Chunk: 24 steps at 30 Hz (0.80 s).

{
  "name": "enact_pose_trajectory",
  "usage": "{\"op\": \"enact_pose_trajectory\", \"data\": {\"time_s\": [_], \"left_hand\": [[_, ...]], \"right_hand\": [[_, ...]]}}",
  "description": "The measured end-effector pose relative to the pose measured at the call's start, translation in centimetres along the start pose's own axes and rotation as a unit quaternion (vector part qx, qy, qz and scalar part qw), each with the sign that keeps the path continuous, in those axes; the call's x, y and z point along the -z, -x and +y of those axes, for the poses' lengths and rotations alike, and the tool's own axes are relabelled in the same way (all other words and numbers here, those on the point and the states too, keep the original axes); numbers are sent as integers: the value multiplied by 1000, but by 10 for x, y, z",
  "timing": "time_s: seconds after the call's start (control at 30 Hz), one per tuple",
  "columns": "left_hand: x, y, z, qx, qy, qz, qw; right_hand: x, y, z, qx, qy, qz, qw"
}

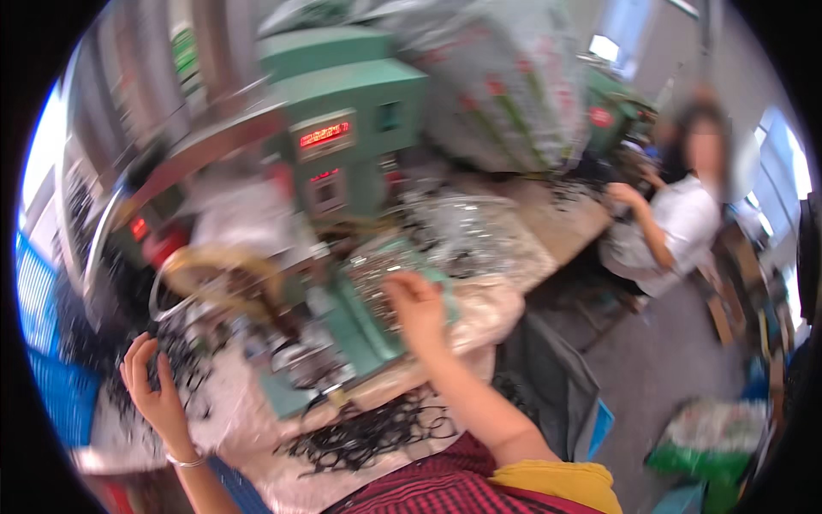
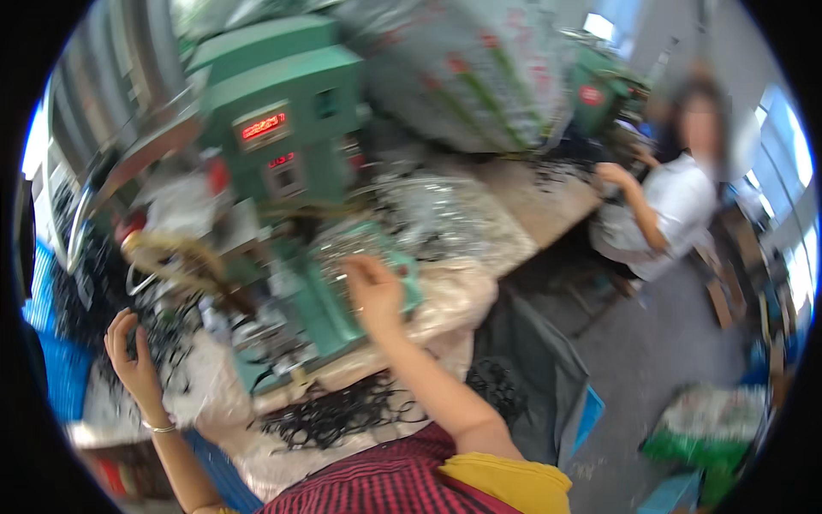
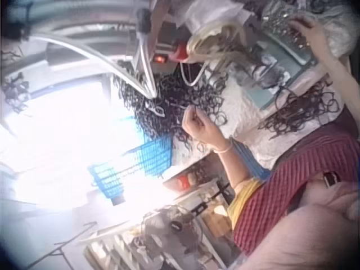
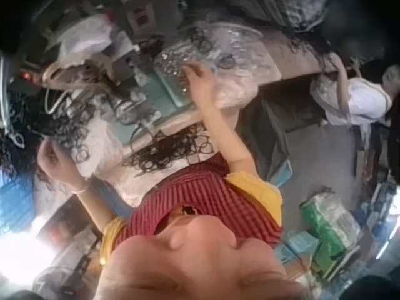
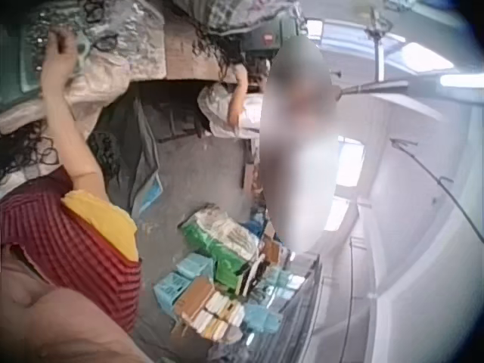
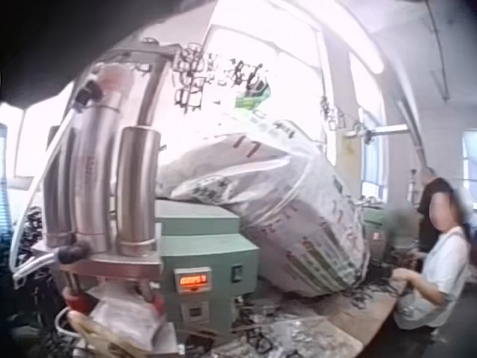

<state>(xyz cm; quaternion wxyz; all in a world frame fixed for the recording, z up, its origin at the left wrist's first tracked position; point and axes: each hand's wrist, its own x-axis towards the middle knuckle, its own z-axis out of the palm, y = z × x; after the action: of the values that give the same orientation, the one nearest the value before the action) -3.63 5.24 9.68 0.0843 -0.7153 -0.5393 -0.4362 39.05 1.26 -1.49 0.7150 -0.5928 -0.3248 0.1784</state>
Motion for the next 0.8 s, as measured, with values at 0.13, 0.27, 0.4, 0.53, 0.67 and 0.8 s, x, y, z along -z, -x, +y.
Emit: {"op": "enact_pose_trajectory", "data": {"time_s": [0.13, 0.27, 0.4, 0.53, 0.67, 0.8], "left_hand": [[-108, 16, -102, -49, -246, -111, 962], [-160, 38, -97, 37, -127, -111, 985], [-126, 41, -82, 23, -172, -93, 980], [-89, 27, -62, 122, 120, -48, 984], [-88, 17, -19, 349, 558, -52, 751], [-109, 35, -7, 450, 674, -94, 578]], "right_hand": [[-25, -3, -31, 82, 94, -68, 990], [-4, 16, -41, 174, 148, -78, 970], [46, 30, -40, 145, 257, -71, 953], [39, 48, -58, 153, 245, -114, 951], [-14, 43, -95, 199, 122, -216, 948], [-78, 38, -84, 86, -32, -243, 966]]}}
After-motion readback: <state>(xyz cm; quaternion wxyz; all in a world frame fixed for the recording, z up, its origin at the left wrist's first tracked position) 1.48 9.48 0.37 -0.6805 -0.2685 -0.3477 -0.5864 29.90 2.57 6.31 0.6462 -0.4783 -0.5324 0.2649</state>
